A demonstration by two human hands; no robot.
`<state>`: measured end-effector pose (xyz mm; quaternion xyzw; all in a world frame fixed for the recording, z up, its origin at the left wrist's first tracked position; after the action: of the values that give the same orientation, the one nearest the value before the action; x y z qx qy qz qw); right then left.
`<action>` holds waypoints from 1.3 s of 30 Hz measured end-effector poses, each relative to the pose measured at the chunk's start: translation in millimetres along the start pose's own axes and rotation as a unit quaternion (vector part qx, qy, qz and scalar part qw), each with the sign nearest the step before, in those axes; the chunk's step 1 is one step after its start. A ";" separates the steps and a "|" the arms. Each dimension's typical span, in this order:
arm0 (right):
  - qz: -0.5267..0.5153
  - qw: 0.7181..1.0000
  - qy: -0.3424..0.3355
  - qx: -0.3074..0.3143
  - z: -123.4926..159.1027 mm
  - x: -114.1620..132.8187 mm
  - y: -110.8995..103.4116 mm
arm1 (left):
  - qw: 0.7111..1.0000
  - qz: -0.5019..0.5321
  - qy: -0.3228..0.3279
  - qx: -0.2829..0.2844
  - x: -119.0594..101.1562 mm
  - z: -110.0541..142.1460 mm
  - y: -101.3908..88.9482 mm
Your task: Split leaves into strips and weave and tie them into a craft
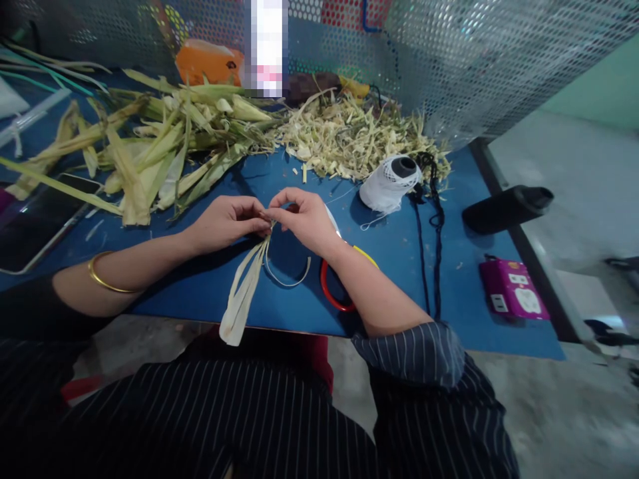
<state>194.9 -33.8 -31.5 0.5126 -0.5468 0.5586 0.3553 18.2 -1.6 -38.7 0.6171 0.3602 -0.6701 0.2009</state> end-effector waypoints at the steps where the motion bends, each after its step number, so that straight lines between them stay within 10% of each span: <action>1: 0.017 1.000 -0.001 0.002 -0.3 -0.8 0.6 | 1.000 -0.011 0.000 -0.003 0.2 -0.1 -0.1; 11: 0.096 0.993 -0.072 0.017 1.7 -0.6 2.1 | 1.000 0.009 -0.021 -0.019 0.7 0.5 0.2; 22: -0.103 0.994 0.031 -0.007 -0.5 -6.4 -0.1 | 0.996 0.078 -0.035 -0.015 -7.3 1.2 -2.7; 39: 0.150 0.986 -0.069 0.025 2.4 -6.6 -1.0 | 0.994 0.096 -0.045 -0.016 -10.2 1.4 -4.0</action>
<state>197.7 -34.9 -38.0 0.4710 -0.6261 0.5825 0.2163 16.0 -1.8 -27.9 0.6150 0.3006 -0.6688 0.2902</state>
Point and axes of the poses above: each hand's wrist, its own z-axis away from the middle knuckle, its own y-axis out of the palm, x = y × z, the point moved 1 cm from there along -z, towards the middle knuckle, and after that the axes turned 3 degrees about x, right-handed, at the moved point
